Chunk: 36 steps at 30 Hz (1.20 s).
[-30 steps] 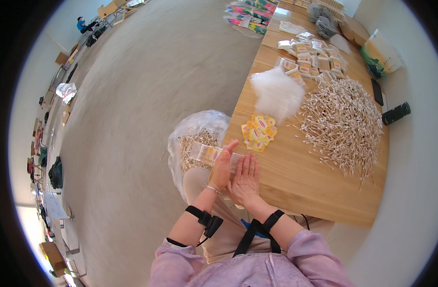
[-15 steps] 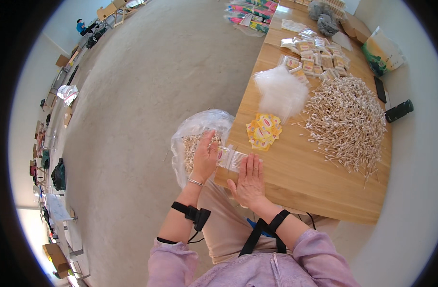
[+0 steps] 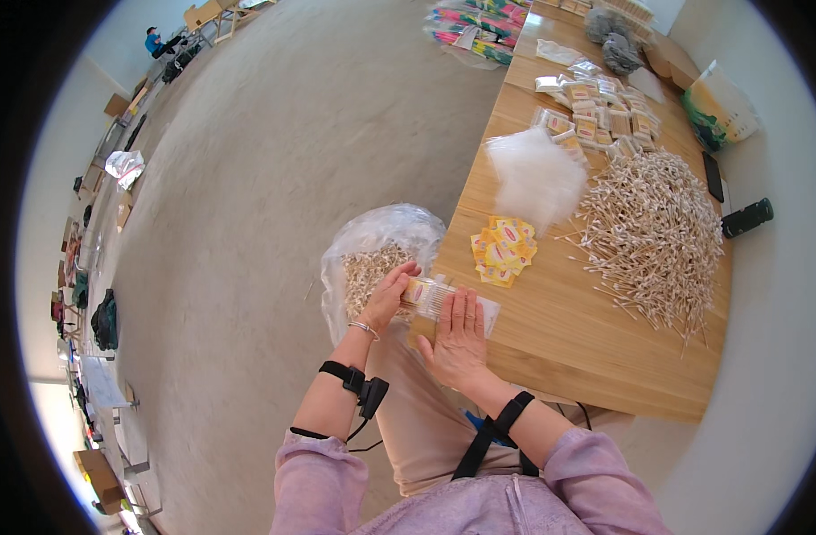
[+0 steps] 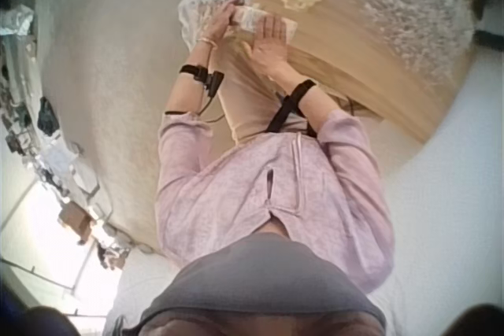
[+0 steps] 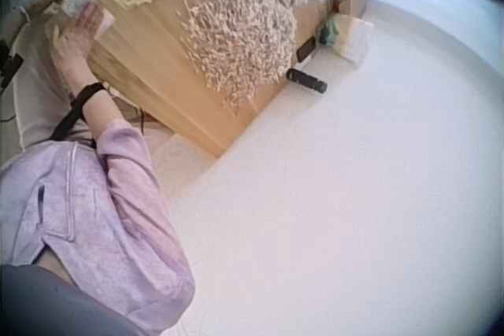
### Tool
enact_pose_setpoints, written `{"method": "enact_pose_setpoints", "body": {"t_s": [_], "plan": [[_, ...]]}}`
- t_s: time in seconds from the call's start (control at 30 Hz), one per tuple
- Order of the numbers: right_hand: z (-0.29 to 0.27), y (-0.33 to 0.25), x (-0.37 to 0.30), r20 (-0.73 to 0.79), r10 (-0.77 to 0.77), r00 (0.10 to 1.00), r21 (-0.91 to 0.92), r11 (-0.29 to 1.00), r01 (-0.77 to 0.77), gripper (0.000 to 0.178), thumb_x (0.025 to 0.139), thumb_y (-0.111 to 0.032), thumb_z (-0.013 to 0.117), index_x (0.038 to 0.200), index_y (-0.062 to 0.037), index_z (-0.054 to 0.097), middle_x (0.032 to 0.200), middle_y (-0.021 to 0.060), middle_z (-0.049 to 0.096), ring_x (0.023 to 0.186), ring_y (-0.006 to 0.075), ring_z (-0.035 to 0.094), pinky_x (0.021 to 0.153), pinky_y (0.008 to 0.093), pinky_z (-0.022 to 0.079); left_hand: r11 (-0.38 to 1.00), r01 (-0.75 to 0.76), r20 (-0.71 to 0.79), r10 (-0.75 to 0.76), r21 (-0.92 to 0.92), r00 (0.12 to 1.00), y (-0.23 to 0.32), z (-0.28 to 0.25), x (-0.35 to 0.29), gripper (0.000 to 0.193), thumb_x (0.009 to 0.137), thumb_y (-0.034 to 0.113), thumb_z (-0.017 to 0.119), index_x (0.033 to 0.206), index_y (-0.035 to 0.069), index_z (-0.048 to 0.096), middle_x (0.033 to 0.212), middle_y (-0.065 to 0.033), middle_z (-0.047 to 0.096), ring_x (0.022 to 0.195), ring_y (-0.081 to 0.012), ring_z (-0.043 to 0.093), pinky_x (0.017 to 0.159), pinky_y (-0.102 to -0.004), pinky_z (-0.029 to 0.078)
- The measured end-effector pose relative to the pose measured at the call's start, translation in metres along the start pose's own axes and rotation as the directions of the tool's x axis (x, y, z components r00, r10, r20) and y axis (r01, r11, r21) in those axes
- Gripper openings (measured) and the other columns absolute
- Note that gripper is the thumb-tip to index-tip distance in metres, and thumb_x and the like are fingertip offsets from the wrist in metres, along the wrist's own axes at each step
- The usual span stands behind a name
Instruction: Manually organizing and packing cotton swabs into small plastic containers.
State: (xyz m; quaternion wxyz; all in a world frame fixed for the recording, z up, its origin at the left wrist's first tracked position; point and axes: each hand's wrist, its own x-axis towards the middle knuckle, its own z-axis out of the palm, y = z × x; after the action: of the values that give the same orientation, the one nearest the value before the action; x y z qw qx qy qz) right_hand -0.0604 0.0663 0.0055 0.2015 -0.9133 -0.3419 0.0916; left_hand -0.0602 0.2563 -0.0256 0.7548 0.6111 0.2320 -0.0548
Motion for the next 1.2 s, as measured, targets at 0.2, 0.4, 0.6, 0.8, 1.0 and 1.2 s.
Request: {"method": "enact_pose_setpoints", "body": {"t_s": [0.2, 0.4, 0.6, 0.8, 1.0, 1.2], "plan": [[0.002, -0.013, 0.005, -0.011, 0.014, 1.000, 0.001, 1.000, -0.014, 0.095, 0.083, -0.047, 0.056, 0.143, 0.0110, 0.009, 0.152, 0.0282, 0.004, 0.142, 0.0429, -0.002, 0.116, 0.0479, 0.000, 0.999, -0.049, -0.023, 0.049, 0.022, 0.999, 0.004, -0.001, -0.005, 0.039, 0.101, 0.020, 0.037, 0.135, 0.002, 0.043, 0.131, -0.0104, 0.053, 0.118, -0.0177, 0.050, 0.098, -0.0303, 0.042], [0.000, -0.011, 0.009, 0.020, -0.001, 1.000, 0.052, 0.999, 0.000, 0.087, 0.086, -0.042, 0.053, 0.143, 0.0099, 0.012, 0.152, 0.0279, 0.006, 0.143, 0.0417, 0.000, 0.115, 0.0490, 0.002, 0.999, -0.024, -0.036, 0.024, 0.022, 0.999, 0.007, -0.004, -0.006, 0.038, 0.101, 0.021, 0.038, 0.133, 0.002, 0.045, 0.130, -0.0109, 0.053, 0.119, -0.0180, 0.050, 0.099, -0.0303, 0.042], [-0.002, 0.006, 0.035, -0.341, 0.280, 0.897, 0.694, 0.719, 0.039, 0.062, 0.095, -0.029, 0.040, 0.143, 0.0056, 0.021, 0.151, 0.0230, 0.018, 0.142, 0.0336, 0.015, 0.115, 0.0411, 0.013, 0.995, -0.080, -0.066, 0.076, -0.054, 0.995, 0.007, -0.012, -0.003, 0.048, 0.101, 0.034, 0.036, 0.136, 0.002, 0.044, 0.133, -0.0121, 0.051, 0.122, -0.0193, 0.048, 0.103, -0.0312, 0.037], [0.004, -0.004, 0.051, -0.391, 0.253, 0.885, 0.770, 0.616, 0.164, 0.054, 0.099, -0.033, 0.035, 0.135, 0.0064, 0.033, 0.149, 0.0237, 0.025, 0.140, 0.0350, 0.020, 0.114, 0.0410, 0.014, 0.992, -0.047, 0.014, 0.050, -0.121, 0.999, 0.010, -0.003, -0.002, 0.052, 0.102, 0.038, 0.032, 0.138, 0.002, 0.042, 0.134, -0.0128, 0.051, 0.124, -0.0209, 0.046, 0.105, -0.0328, 0.036], [0.023, -0.017, 0.060, -0.332, 0.271, 0.904, 0.859, 0.482, 0.172, 0.056, 0.099, -0.038, 0.036, 0.133, 0.0059, 0.036, 0.149, 0.0239, 0.025, 0.142, 0.0353, 0.017, 0.114, 0.0417, 0.013, 0.987, -0.039, 0.032, 0.044, -0.154, 0.999, 0.014, 0.000, -0.004, 0.052, 0.102, 0.038, 0.032, 0.138, 0.001, 0.041, 0.134, -0.0130, 0.051, 0.124, -0.0195, 0.046, 0.107, -0.0324, 0.034], [0.026, -0.035, 0.069, -0.378, 0.282, 0.882, 0.853, 0.477, 0.213, 0.055, 0.099, -0.041, 0.037, 0.129, 0.0047, 0.040, 0.148, 0.0246, 0.027, 0.141, 0.0376, 0.016, 0.114, 0.0446, 0.013, 0.993, -0.036, 0.041, 0.041, -0.116, 0.998, 0.013, 0.001, -0.003, 0.055, 0.102, 0.040, 0.032, 0.138, 0.000, 0.041, 0.134, -0.0124, 0.051, 0.125, -0.0192, 0.046, 0.107, -0.0314, 0.033]]}}
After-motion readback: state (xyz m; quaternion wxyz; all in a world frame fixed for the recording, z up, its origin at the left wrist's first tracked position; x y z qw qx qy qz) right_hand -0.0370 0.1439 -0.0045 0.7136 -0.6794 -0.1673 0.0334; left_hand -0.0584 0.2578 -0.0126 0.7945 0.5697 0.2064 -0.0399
